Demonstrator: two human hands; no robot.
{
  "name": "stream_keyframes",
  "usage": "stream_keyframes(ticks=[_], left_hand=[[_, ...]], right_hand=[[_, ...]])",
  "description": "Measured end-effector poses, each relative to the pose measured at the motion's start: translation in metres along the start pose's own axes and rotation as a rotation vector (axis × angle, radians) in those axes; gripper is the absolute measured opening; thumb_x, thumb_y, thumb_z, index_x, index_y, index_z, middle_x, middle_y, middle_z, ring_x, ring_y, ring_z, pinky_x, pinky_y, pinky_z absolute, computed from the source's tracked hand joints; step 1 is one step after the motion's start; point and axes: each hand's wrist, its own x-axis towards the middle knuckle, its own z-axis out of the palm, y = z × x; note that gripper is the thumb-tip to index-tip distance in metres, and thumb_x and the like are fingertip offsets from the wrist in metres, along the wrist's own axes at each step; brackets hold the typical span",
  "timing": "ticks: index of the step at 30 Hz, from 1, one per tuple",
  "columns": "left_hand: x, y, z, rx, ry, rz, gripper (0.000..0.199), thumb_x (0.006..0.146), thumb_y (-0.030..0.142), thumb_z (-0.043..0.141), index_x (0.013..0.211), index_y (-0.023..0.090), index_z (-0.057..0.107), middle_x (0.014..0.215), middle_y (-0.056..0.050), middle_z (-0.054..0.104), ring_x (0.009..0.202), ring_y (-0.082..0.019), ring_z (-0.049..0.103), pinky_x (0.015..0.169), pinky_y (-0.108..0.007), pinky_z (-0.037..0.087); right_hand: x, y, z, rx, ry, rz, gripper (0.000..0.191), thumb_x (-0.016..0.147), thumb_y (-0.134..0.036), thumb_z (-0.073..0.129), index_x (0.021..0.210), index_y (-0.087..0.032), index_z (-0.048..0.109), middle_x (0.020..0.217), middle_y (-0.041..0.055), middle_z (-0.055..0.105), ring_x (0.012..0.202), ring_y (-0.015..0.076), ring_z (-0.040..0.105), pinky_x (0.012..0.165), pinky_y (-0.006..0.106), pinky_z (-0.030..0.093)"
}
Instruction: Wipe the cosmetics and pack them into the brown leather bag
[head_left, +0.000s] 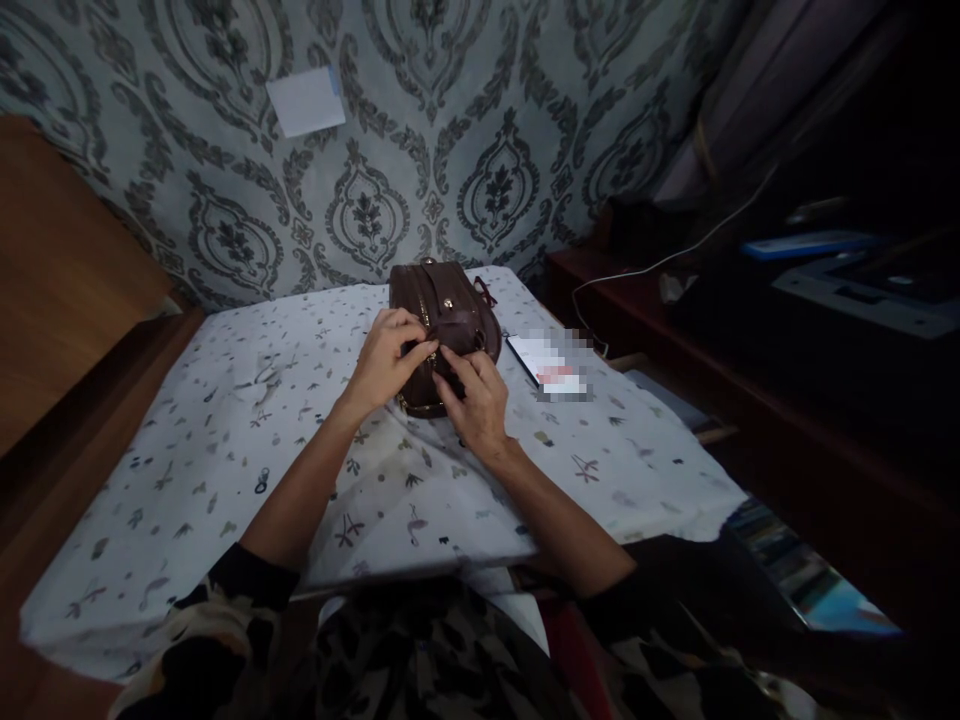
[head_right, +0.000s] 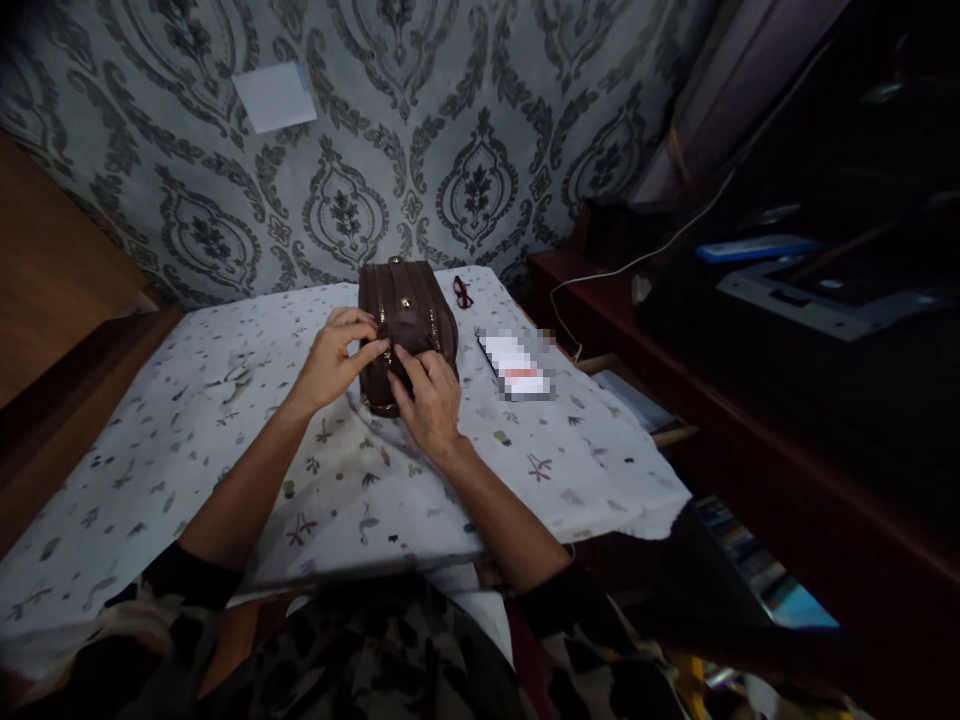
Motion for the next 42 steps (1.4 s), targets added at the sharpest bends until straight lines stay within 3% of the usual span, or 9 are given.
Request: stream_keyframes(ticks=[7,10,13,16,20,24,32,42], left_hand=[[-0.003,0.011,0.0,0.104,0.009,0.013,0.018,0.092,0.024,0.059,0.074,0.02,0.056,0.091,-0.006,0.064,0.1,-0.024,0.055,0.091,-0.038,0.045],[-0.001,0.022,-0.002,0.207,0.003,-0.011,0.003,0.089,0.023,0.062,0.087,0.021,0.062,0.093,-0.006,0.066,0.1,-0.026,0.056,0.09,-0.04,0.044],[0.005,0.036,-0.001,0.256,-0.025,0.002,0.025,0.085,0.019,0.066,0.11,0.023,0.065,0.099,-0.005,0.07,0.105,-0.028,0.057,0.093,-0.043,0.042],[0.012,0.046,0.005,0.285,-0.085,0.056,0.034,0.084,0.02,0.069,0.117,0.023,0.067,0.105,-0.005,0.071,0.11,-0.029,0.057,0.096,-0.044,0.042],[0.019,0.049,0.019,0.296,-0.133,0.096,0.022,0.089,0.025,0.067,0.111,0.026,0.072,0.106,-0.005,0.072,0.111,-0.027,0.057,0.096,-0.044,0.042],[0.022,0.045,0.029,0.288,-0.089,0.082,0.011,0.091,0.028,0.065,0.094,0.023,0.074,0.099,-0.006,0.074,0.106,-0.027,0.06,0.097,-0.045,0.041],[0.02,0.036,0.038,0.202,0.056,0.066,0.013,0.091,0.03,0.066,0.081,0.023,0.07,0.088,-0.004,0.073,0.097,-0.025,0.062,0.094,-0.043,0.042],[0.012,0.036,0.047,0.113,0.14,0.009,0.012,0.088,0.029,0.069,0.078,0.023,0.066,0.084,0.0,0.069,0.092,-0.022,0.062,0.11,-0.045,0.034]], right_hand=[[-0.002,-0.005,-0.01,0.003,-0.015,-0.018,0.032,0.098,-0.025,0.054,0.127,-0.022,0.067,0.093,0.0092,0.064,0.087,0.0244,0.062,0.077,0.04,0.056],[-0.009,-0.003,-0.021,0.033,-0.029,-0.007,0.03,0.099,-0.022,0.052,0.124,-0.023,0.067,0.094,0.0082,0.065,0.088,0.0227,0.063,0.077,0.037,0.057],[-0.017,0.0,-0.029,0.05,-0.004,0.039,0.028,0.099,-0.02,0.05,0.12,-0.024,0.068,0.092,0.0069,0.065,0.087,0.0213,0.064,0.075,0.035,0.057],[-0.021,0.002,-0.029,0.08,0.017,0.108,0.028,0.099,-0.02,0.049,0.121,-0.023,0.066,0.092,0.007,0.065,0.086,0.0212,0.065,0.076,0.036,0.057],[-0.023,0.002,-0.026,0.082,0.053,0.136,0.03,0.098,-0.019,0.048,0.123,-0.022,0.065,0.098,0.0091,0.067,0.091,0.0225,0.065,0.08,0.037,0.058],[-0.023,0.003,-0.024,0.056,0.042,0.149,0.036,0.096,-0.018,0.049,0.128,-0.024,0.065,0.102,0.0094,0.068,0.095,0.0232,0.066,0.083,0.037,0.059],[-0.021,0.004,-0.026,0.04,0.057,0.196,0.039,0.096,-0.016,0.048,0.13,-0.024,0.065,0.101,0.0091,0.068,0.092,0.0218,0.066,0.079,0.035,0.06],[-0.018,0.003,-0.029,0.058,0.09,0.26,0.035,0.095,-0.016,0.047,0.123,-0.021,0.069,0.095,0.0083,0.068,0.083,0.0198,0.065,0.074,0.032,0.057]])
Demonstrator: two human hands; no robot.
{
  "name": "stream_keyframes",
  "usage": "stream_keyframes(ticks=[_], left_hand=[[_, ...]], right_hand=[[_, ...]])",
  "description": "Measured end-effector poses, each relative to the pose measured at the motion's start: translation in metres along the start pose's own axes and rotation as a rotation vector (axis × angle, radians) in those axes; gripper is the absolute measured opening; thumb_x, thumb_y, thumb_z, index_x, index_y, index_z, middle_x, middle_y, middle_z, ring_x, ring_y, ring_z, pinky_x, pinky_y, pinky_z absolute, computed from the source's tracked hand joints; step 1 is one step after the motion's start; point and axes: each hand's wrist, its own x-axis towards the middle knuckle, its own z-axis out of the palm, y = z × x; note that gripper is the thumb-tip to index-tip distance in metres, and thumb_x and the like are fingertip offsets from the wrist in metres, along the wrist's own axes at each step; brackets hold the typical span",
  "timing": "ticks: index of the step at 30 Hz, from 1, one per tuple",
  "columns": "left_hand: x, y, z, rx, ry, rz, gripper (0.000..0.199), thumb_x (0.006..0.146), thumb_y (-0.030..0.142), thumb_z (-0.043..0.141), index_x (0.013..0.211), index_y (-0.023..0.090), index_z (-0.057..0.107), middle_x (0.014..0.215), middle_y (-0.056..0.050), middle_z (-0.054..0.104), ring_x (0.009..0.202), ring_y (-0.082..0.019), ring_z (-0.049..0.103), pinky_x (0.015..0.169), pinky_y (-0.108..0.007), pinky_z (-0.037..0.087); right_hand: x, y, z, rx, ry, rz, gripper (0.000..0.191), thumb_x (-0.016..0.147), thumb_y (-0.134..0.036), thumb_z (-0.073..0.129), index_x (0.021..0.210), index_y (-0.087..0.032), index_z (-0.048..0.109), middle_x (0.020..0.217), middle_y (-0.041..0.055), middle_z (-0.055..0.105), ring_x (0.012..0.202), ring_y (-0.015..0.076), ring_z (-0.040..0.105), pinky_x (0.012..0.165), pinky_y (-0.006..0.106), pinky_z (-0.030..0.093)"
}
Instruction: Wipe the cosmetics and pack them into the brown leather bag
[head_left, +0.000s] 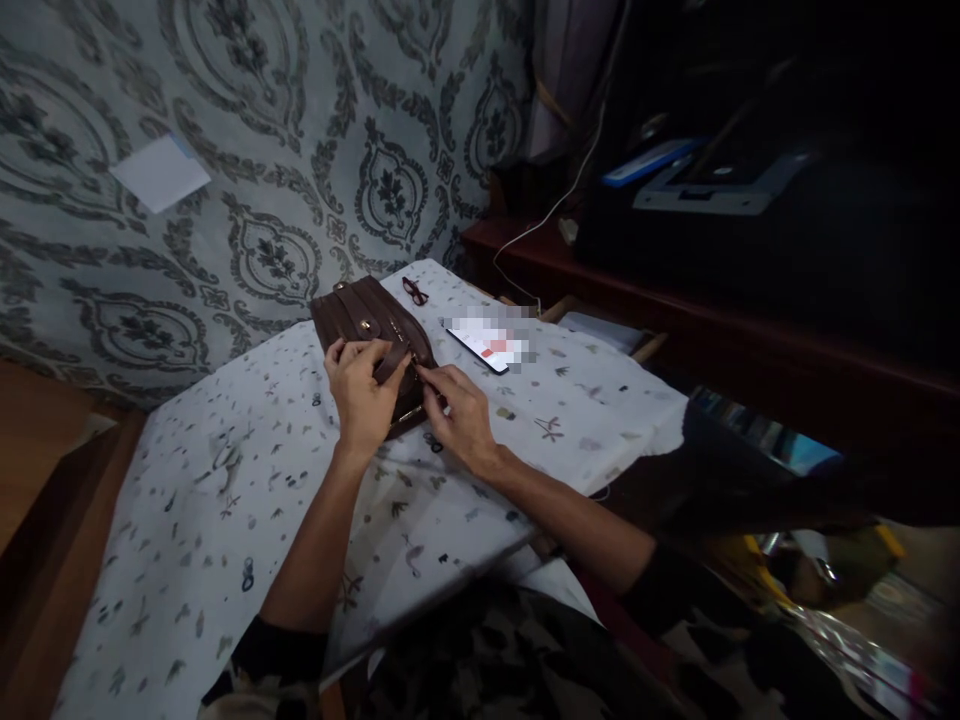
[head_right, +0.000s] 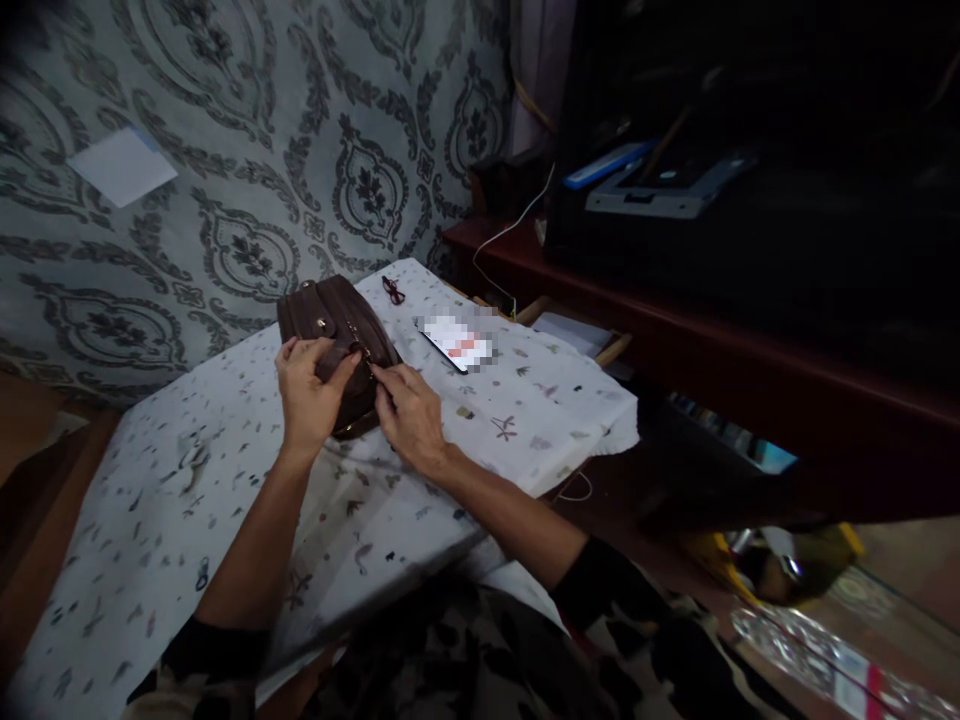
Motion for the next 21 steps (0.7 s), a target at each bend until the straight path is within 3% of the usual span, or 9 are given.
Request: stream_keyframes(ticks=[16,21], left_hand=[[-0.0029,-0.0004,-0.0048,-0.03,-0.055,0.055,0.012,0.093,0.033,0.062,0.084,0.025,0.065,0.084,0.001,0.069,0.094,-0.021,0.062,0.115,-0.045,0.03],[-0.0031,-0.0018,-0.0064,-0.014,-0.083,0.086,0.013,0.093,0.035,0.061,0.085,0.025,0.065,0.087,0.001,0.071,0.095,-0.022,0.062,0.115,-0.045,0.029]], right_hand=[[0.0067,0.0008,-0.0032,0.085,0.021,0.073,0.044,0.092,-0.011,0.047,0.124,-0.027,0.072,0.096,0.0064,0.071,0.087,0.0203,0.066,0.077,0.034,0.057],[0.0091,-0.0031,-0.0055,0.104,0.039,0.129,0.036,0.09,-0.012,0.048,0.111,-0.023,0.075,0.092,0.0058,0.072,0.081,0.0185,0.067,0.071,0.031,0.056]])
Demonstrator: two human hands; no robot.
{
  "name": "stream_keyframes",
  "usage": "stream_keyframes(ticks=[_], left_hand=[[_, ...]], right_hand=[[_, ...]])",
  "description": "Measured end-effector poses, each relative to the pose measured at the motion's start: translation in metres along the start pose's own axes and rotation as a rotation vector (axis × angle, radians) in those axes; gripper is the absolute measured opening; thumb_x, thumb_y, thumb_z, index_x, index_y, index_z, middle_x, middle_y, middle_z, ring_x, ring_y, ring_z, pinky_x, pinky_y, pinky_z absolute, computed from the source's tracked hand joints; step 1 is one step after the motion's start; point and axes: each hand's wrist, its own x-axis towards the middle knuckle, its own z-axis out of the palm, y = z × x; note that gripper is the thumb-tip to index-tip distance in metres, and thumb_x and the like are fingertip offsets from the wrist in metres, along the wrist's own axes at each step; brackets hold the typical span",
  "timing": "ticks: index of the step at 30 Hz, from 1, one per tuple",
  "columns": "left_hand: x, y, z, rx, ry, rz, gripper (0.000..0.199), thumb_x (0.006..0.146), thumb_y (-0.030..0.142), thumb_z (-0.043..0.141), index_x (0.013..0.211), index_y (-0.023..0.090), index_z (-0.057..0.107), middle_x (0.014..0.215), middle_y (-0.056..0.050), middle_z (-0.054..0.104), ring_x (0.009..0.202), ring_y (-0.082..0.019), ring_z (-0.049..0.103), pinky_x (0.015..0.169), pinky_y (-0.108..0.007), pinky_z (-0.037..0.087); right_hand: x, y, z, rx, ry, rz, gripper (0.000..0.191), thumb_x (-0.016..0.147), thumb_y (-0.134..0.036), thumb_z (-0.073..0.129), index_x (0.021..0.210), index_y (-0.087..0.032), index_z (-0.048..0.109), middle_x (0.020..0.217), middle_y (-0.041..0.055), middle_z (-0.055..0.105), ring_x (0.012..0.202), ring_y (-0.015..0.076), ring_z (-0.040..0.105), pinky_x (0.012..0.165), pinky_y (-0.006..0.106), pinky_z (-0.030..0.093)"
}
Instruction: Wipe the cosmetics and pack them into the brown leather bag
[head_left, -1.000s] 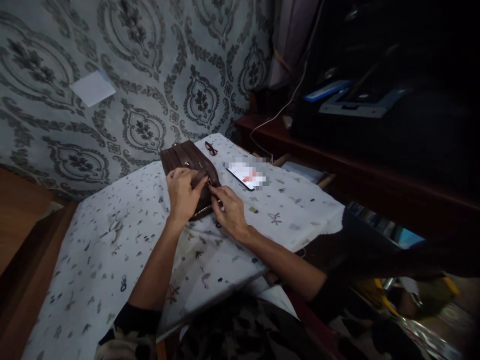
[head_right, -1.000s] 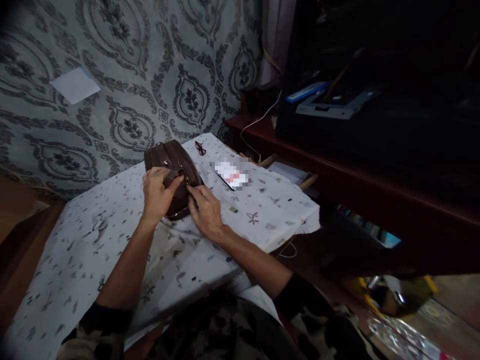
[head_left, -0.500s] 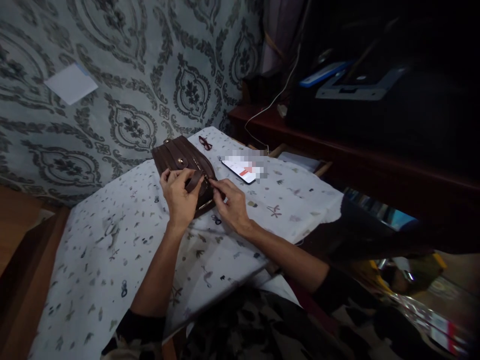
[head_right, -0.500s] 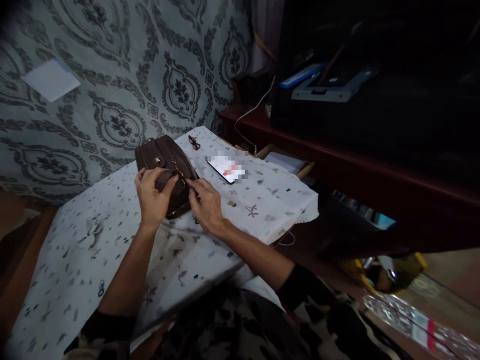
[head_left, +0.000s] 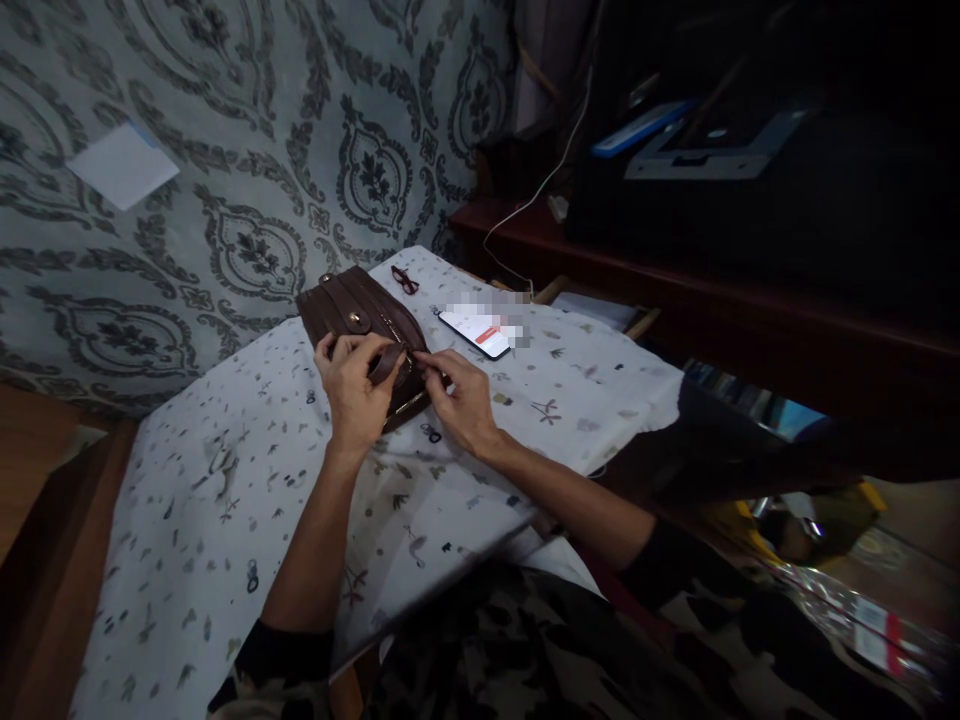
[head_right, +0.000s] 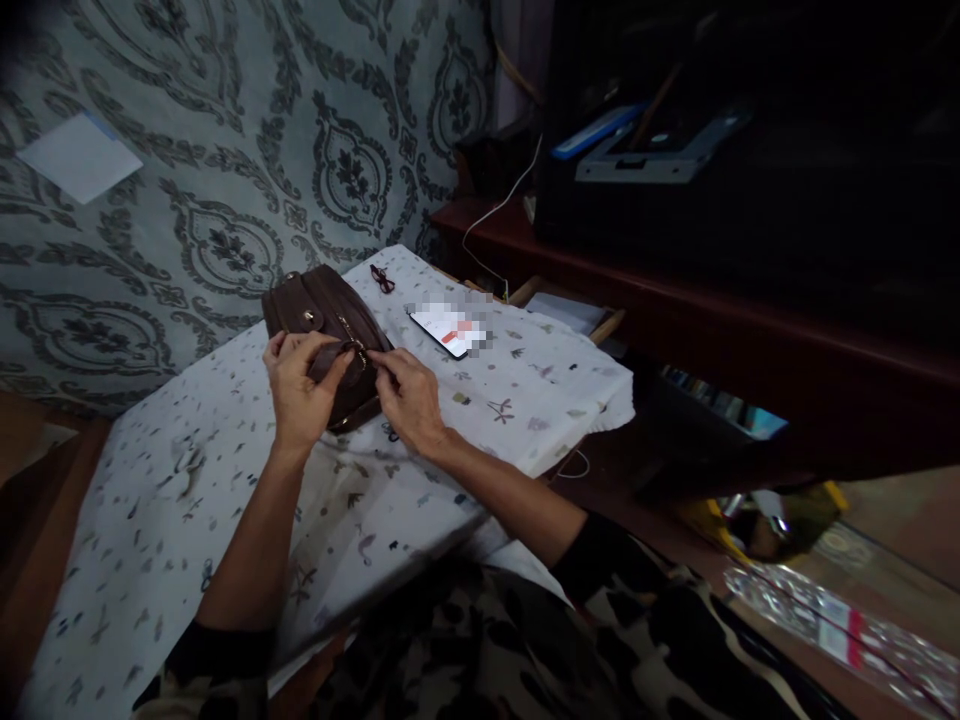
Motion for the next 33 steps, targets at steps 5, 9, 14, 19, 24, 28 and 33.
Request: stream_keyframes(ticks=[5,9,14,19,24,28,33], left_hand=[[-0.001,-0.004,0.0,0.008,-0.01,0.033,0.013,0.092,0.036,0.062,0.087,0.026,0.066,0.086,0.001,0.071,0.095,-0.022,0.063,0.116,-0.046,0.028],[-0.002,-0.005,-0.001,0.029,-0.024,0.054,0.012,0.092,0.036,0.062,0.087,0.026,0.066,0.088,0.001,0.072,0.097,-0.022,0.063,0.116,-0.046,0.028],[-0.003,-0.005,-0.002,0.034,-0.048,0.06,0.01,0.092,0.034,0.062,0.087,0.026,0.066,0.085,0.002,0.071,0.095,-0.022,0.063,0.116,-0.046,0.028],[-0.002,-0.005,-0.003,0.026,-0.063,0.057,0.01,0.091,0.034,0.064,0.086,0.026,0.066,0.085,0.002,0.071,0.093,-0.022,0.063,0.116,-0.046,0.027],[-0.002,-0.005,-0.003,0.0,-0.064,0.064,0.008,0.09,0.033,0.065,0.086,0.026,0.066,0.085,0.001,0.071,0.092,-0.022,0.062,0.116,-0.047,0.027],[-0.003,-0.004,-0.004,0.005,-0.076,0.064,0.009,0.09,0.033,0.064,0.085,0.026,0.066,0.084,0.001,0.071,0.092,-0.022,0.063,0.116,-0.047,0.028],[-0.003,-0.005,-0.004,0.012,-0.068,0.081,0.012,0.092,0.034,0.061,0.085,0.025,0.066,0.082,0.002,0.071,0.09,-0.021,0.063,0.115,-0.046,0.029]], right_hand=[[0.002,-0.003,0.0,0.024,0.013,0.063,0.027,0.088,-0.016,0.052,0.105,-0.02,0.073,0.092,0.0064,0.073,0.08,0.0189,0.067,0.07,0.031,0.056],[0.003,-0.002,0.001,0.042,0.012,0.107,0.024,0.086,-0.018,0.053,0.101,-0.021,0.072,0.091,0.0055,0.074,0.079,0.0188,0.067,0.069,0.03,0.055],[0.006,-0.002,0.0,0.141,-0.006,0.224,0.015,0.083,-0.022,0.057,0.091,-0.02,0.07,0.083,0.0026,0.073,0.07,0.0159,0.063,0.063,0.027,0.051],[0.007,0.001,0.002,0.275,-0.06,0.316,0.01,0.081,-0.028,0.063,0.076,-0.02,0.064,0.067,-0.0019,0.065,0.061,0.0126,0.056,0.061,0.026,0.046],[0.009,0.012,0.01,0.444,-0.085,0.43,0.018,0.078,-0.035,0.066,0.07,-0.02,0.06,0.059,-0.0035,0.059,0.056,0.0115,0.052,0.054,0.023,0.042],[0.01,0.016,0.014,0.499,-0.08,0.459,0.021,0.075,-0.038,0.068,0.069,-0.019,0.06,0.06,-0.0029,0.06,0.056,0.011,0.053,0.055,0.023,0.042],[0.011,0.012,0.012,0.521,-0.097,0.5,0.021,0.073,-0.038,0.068,0.068,-0.02,0.059,0.061,-0.0033,0.058,0.056,0.0106,0.051,0.055,0.023,0.04]])
